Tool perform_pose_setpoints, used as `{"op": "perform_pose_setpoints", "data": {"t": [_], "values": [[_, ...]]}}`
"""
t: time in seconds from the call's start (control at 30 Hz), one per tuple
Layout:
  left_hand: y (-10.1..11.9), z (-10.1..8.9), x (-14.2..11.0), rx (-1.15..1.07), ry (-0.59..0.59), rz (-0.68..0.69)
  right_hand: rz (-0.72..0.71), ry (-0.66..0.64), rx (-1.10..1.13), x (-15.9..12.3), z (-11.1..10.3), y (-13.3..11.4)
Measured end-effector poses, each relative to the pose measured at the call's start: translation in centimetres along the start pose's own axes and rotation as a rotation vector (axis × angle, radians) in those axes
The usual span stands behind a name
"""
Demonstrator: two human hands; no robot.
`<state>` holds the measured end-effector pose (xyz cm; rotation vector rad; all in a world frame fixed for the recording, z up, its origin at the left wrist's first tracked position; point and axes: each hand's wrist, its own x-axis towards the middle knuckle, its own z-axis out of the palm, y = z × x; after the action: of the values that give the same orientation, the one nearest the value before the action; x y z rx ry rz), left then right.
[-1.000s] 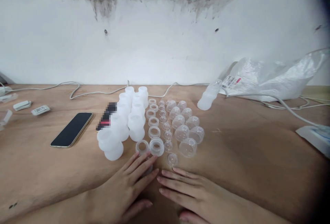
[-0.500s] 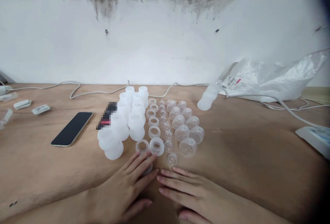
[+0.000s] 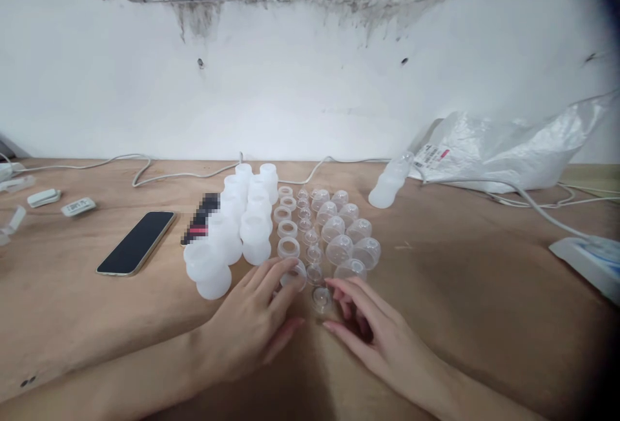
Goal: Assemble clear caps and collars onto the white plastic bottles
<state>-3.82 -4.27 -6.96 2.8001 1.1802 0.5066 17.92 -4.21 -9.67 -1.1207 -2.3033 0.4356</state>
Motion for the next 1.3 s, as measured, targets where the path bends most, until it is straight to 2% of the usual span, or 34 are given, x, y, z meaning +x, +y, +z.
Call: {"op": "perform_pose_setpoints", "data": {"t": [0.1,0.2,0.33,0.47,0.6,0.7,0.77,0.83,0.93,1.03,1.1,1.17,1.3], "values": [[0.3,0.4,2.0,0.075,0.023,-0.102,0.067,0.035,-0.002,0.5,0.2,-0.2],[0.4,0.7,3.2,0.126,-0.041,-0.18,0.094,0.03,-0.011,0.8,0.5,-0.3],[0.4,1.1,3.7,0.131,-0.12,-0.215,0.037,0.039,0.025,0.9,0.6,-0.3],[0.3,1.1,3.6,0.092,-0.095,-0.237,-0.033,0.075,0.091,0.7,0.2,-0.5],[0.5,0.4,3.4,-0.053,-0.04,-0.271,-0.117,0.165,0.127,0.5,-0.6,-0.8],[0.7,-1.2,3.4,-0.233,0.03,-0.294,-0.241,0.265,0.125,1.1,-1.9,-1.0],[0.8,-2.7,3.6,-0.382,0.094,-0.306,-0.277,0.282,0.149,2.1,-3.1,-1.4],[0.9,-4.2,4.1,-0.564,0.179,-0.358,-0.242,0.285,0.209,3.5,-4.4,-2.0],[1.0,-5.6,5.2,-0.993,0.231,-0.491,-0.18,0.3,0.266,5.9,-6.2,-3.4],[1.0,-5.4,6.0,-1.464,0.26,-0.548,-0.181,0.344,0.141,7.9,-7.2,-4.5],[1.0,-4.8,6.3,-1.701,0.283,-0.573,-0.196,0.381,0.008,8.7,-7.5,-4.8],[1.0,-4.2,6.4,-1.853,0.282,-0.631,-0.213,0.363,-0.096,9.1,-7.3,-4.6],[1.0,-3.4,6.5,-1.983,0.249,-0.696,-0.204,0.224,-0.168,9.3,-6.6,-3.6]]}}
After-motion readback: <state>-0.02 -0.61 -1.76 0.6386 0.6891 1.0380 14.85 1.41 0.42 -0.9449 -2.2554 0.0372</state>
